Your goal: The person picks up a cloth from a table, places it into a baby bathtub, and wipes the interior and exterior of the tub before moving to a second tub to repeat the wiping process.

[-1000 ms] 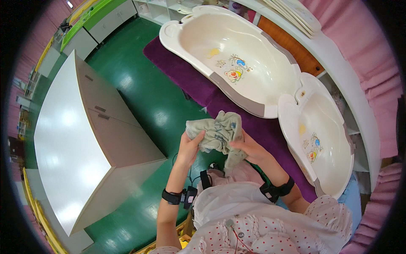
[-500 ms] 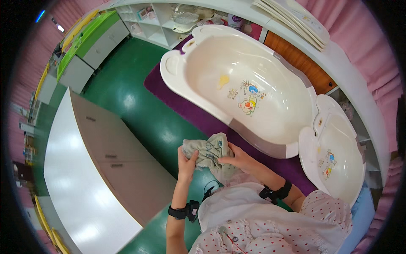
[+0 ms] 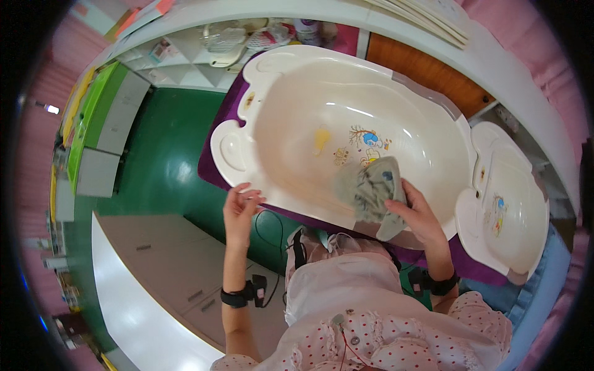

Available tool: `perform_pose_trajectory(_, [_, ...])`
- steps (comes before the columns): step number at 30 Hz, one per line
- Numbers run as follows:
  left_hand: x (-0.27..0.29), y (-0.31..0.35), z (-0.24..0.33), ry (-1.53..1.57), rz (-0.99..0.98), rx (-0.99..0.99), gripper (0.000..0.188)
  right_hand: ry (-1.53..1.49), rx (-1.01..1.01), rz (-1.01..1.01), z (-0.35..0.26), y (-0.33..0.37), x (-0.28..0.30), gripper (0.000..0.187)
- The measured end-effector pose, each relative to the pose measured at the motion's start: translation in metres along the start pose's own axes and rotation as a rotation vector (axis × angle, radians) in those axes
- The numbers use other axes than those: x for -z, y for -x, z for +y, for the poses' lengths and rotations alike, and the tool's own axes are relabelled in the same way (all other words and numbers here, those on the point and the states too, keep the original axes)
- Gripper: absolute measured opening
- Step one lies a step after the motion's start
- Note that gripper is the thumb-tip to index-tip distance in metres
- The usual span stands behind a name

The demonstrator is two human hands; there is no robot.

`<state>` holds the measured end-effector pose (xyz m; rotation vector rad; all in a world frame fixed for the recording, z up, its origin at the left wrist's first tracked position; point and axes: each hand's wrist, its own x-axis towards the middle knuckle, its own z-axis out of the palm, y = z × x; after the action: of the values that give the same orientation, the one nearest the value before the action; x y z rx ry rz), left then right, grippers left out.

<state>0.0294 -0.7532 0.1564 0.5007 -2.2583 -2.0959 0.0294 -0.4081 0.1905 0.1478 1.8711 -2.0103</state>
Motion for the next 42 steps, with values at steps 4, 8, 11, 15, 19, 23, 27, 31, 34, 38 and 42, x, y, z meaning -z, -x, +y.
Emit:
perform_pose_trajectory(4, [0.018,-0.076,-0.006,-0.210,-0.115,-0.113,0.032,0.158,-0.101,-0.015,0.039,-0.049,0.002,0.058])
perform_pose_trajectory(8, [0.001,-0.141,0.014,-0.909,-0.203,-0.676,0.044,0.421,-0.333,-0.259,0.052,-0.111,0.012,0.058])
perform_pose_trajectory(11, [-0.018,-0.186,0.019,-1.190,-0.357,-0.852,0.053,0.719,-0.262,-0.352,0.100,-0.161,0.020,0.072])
perform_pose_trajectory(15, [-0.020,-0.230,-0.003,-1.281,-0.431,-0.823,0.058,1.114,-0.291,-0.552,0.151,-0.209,-0.012,0.089])
perform_pose_trajectory(19, [-0.026,-0.253,-0.026,-1.150,-0.444,-0.757,0.061,1.551,-0.383,-0.228,0.177,-0.215,-0.016,0.097])
perform_pose_trajectory(23, [-0.017,-0.261,-0.022,-1.110,-0.433,-0.691,0.057,1.587,-0.219,-0.324,0.185,-0.240,-0.001,0.084])
perform_pose_trajectory(27, [-0.021,-0.266,-0.027,-1.090,-0.433,-0.683,0.056,1.790,-0.205,0.011,0.198,-0.290,0.052,0.067])
perform_pose_trajectory(31, [-0.025,-0.272,-0.029,-1.054,-0.439,-0.695,0.053,1.492,-0.429,0.423,0.179,-0.360,0.066,0.064])
perform_pose_trajectory(34, [-0.020,-0.275,-0.030,-1.061,-0.426,-0.685,0.053,1.427,-0.268,0.437,0.180,-0.383,0.025,0.064])
perform_pose_trajectory(38, [-0.022,-0.273,-0.029,-1.070,-0.432,-0.678,0.052,1.440,0.137,0.290,0.176,-0.396,-0.044,0.063])
perform_pose_trajectory(42, [-0.022,-0.273,-0.028,-1.060,-0.426,-0.669,0.052,1.578,0.330,0.157,0.177,-0.392,-0.085,0.064])
